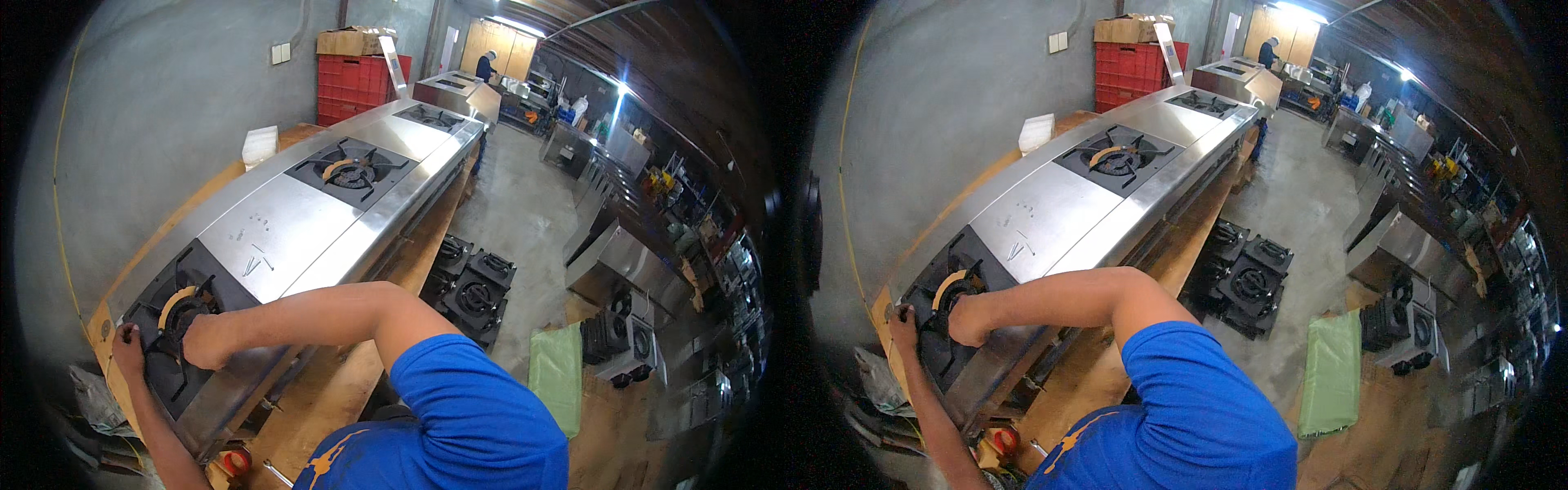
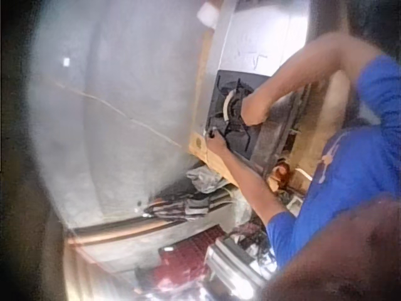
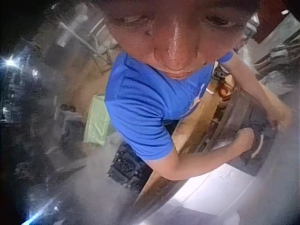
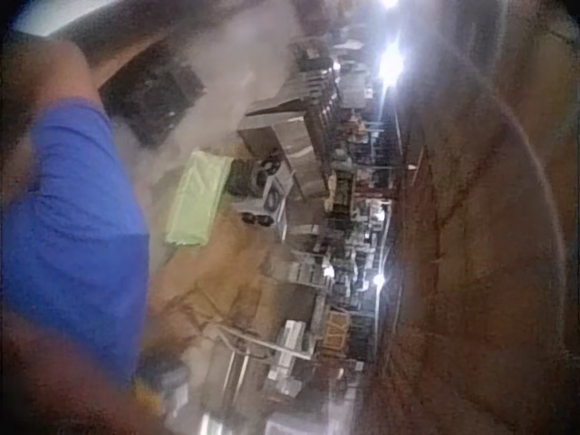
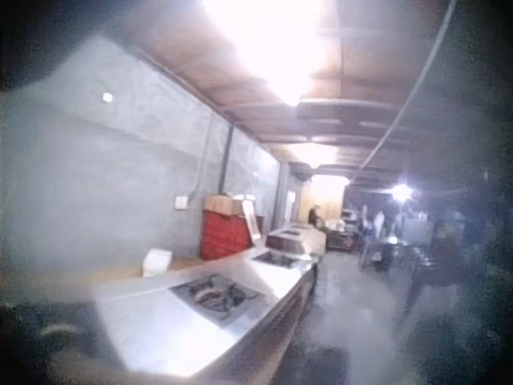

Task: The person assembles a stainless steel gas stove on a wooden workbench. They use a cordless drill to secure components, place burner grates and caps, and tighten screws by hand and with the drill.

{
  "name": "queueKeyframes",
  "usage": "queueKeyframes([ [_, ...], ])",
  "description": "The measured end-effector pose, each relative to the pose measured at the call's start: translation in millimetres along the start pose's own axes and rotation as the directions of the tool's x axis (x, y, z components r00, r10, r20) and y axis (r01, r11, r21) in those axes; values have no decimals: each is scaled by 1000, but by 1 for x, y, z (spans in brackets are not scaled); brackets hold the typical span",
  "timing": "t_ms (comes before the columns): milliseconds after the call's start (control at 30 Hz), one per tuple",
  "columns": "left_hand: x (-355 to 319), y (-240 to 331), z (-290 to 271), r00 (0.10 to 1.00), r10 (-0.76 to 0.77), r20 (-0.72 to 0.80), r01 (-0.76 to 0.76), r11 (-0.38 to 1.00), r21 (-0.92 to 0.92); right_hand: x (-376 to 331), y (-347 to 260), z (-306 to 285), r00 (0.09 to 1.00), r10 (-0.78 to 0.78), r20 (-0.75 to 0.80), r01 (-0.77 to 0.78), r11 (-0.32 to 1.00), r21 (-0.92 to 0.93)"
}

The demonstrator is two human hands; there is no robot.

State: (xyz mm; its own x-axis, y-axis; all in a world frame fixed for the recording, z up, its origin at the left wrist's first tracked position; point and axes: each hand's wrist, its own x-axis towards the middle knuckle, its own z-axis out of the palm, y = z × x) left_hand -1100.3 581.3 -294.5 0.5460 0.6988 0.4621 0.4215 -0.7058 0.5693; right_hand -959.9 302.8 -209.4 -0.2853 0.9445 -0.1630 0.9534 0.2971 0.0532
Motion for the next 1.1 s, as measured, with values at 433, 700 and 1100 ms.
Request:
queueKeyframes([
  [433,-7,18,-6,1000,24,-16,-23,999,43,-1,8,12,998,50,-42,-43,984,173],
  [700,-6,14,-5,1000,-6,20,7,999,-45,-6,-1,6,996,46,-72,-43,999,31],
  [1100,-18,33,-7,999,-18,-44,15,998,-59,-19,5,29,954,267,-136,-186,884,429],
])
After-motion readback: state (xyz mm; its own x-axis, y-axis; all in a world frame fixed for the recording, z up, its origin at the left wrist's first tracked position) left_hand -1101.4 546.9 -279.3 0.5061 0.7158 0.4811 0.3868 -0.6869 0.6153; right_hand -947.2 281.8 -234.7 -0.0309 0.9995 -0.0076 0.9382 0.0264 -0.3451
